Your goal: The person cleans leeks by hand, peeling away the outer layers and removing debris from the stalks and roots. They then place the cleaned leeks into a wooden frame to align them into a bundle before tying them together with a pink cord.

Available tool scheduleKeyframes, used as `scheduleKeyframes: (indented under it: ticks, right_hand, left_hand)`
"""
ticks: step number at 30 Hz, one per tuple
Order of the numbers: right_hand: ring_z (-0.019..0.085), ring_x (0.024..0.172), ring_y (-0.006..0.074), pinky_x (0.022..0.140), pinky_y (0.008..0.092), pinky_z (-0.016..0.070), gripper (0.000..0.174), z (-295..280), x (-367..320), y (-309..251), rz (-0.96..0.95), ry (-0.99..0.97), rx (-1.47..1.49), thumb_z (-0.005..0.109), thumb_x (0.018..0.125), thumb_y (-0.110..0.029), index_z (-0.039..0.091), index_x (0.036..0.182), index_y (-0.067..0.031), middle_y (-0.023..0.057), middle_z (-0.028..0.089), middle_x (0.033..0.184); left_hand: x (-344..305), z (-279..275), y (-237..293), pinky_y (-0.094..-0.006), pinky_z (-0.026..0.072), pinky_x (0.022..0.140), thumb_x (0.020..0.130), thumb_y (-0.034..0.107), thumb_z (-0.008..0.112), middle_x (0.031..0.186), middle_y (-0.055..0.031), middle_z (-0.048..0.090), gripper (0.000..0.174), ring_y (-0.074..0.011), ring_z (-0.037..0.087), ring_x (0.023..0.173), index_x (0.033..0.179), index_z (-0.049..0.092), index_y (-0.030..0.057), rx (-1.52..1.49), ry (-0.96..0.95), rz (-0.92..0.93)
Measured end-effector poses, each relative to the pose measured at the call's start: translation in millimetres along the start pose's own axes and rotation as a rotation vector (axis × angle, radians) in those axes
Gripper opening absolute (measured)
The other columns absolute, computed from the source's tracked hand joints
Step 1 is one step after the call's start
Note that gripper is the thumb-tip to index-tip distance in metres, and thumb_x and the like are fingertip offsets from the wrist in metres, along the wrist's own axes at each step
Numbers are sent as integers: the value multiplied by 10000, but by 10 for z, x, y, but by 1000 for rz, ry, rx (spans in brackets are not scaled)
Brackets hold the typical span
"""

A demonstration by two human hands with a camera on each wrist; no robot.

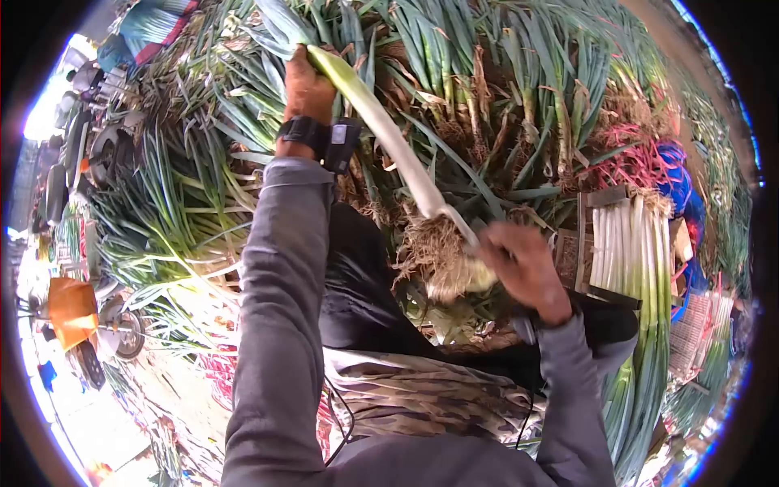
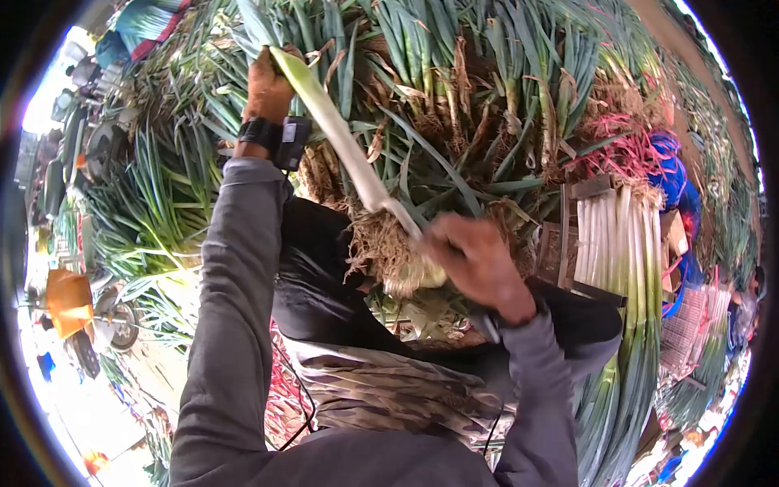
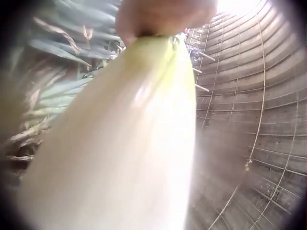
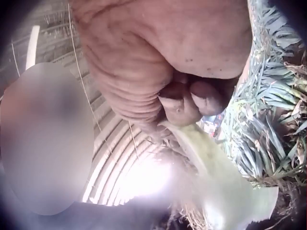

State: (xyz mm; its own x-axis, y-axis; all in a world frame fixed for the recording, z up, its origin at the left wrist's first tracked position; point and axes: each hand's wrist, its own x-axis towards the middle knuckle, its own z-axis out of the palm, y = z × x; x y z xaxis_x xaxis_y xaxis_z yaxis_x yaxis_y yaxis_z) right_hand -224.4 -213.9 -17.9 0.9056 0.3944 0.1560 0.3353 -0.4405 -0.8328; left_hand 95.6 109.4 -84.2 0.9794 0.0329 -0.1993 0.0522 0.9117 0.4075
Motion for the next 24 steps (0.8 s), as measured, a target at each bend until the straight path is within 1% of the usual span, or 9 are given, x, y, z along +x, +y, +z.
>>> scheduleKeyframes:
  ticks: [2, 4, 5, 6, 8, 10, 18, 23, 24]
  right_hand:
    - [640, 667, 232, 587, 353, 487, 106, -93, -472, -193, -7, 18, 107, 724, 913, -105, 674, 909, -12, 108, 636, 765]
    - [656, 669, 223, 584, 344, 498, 123, -200, -732, -106, 318, -18, 22, 722, 914, -107, 683, 974, -7, 110, 643, 801]
    - [664, 670, 218, 583, 339, 503, 143, -198, -871, -81, 503, -17, -20, 720, 914, -108, 687, 1006, -5, 111, 647, 820]
    - [668, 677, 200, 579, 327, 505, 182, -111, -891, 76, 376, 73, -221, 711, 929, -120, 681, 1067, -5, 110, 656, 849]
    - [677, 690, 165, 572, 302, 507, 269, -32, -580, 558, 89, 248, -646, 691, 958, -144, 670, 1188, -7, 107, 673, 908]
    - [661, 689, 125, 556, 262, 500, 398, -197, -132, 446, 534, 246, 278, 673, 994, -216, 607, 1328, -11, 90, 678, 1013]
    - [629, 599, 109, 534, 252, 509, 320, -379, 1380, 13, 131, 269, 290, 702, 976, -214, 655, 1121, 68, 64, 650, 847]
    - [418, 505, 70, 495, 219, 385, 213, -248, 926, 304, 111, 270, 985, 651, 1001, -131, 664, 1179, -14, 16, 573, 754]
    - [450, 563, 71, 516, 242, 404, 224, -176, 744, 285, -100, 336, 594, 615, 1009, -103, 635, 1213, -12, 35, 571, 825]
  left_hand:
    - [-40, 37, 2, -437, 558, 738, 1078, 317, 474, 904, -153, 554, 296, -292, 579, 798, 1063, 494, 22, 103, 89, 154]
    - [-175, 143, 25, -485, 554, 803, 1060, 334, 504, 942, -175, 590, 317, -336, 595, 808, 1101, 499, 20, 222, 267, 232]
    - [-291, 109, -18, -481, 556, 790, 1049, 337, 521, 963, -165, 621, 318, -326, 621, 819, 1100, 532, 23, 362, 124, 235]
    - [-296, 107, -88, -478, 558, 778, 1038, 339, 538, 983, -156, 652, 319, -315, 647, 830, 1099, 565, 27, 493, -41, 238]
    - [-306, 464, -307, -467, 565, 787, 1019, 335, 588, 1057, -130, 632, 317, -296, 642, 885, 1148, 558, 48, 262, 92, 155]
    - [-332, 606, -475, -489, 540, 876, 1002, 241, 630, 994, -75, 602, 276, -288, 625, 909, 1189, 523, 69, 191, -44, 201]
    - [-1100, 1207, -982, -359, 581, 732, 963, 147, 687, 943, -66, 616, 231, -191, 636, 829, 1093, 515, 63, 228, -339, 76]
    - [-1008, 1212, -799, -295, 512, 679, 1027, 167, 587, 923, -106, 553, 189, -170, 528, 739, 1112, 494, 25, 171, -330, 43]
    - [-857, 1129, -761, -274, 503, 661, 1030, 165, 580, 955, -119, 550, 204, -161, 530, 742, 1131, 482, 18, 115, -369, 2]
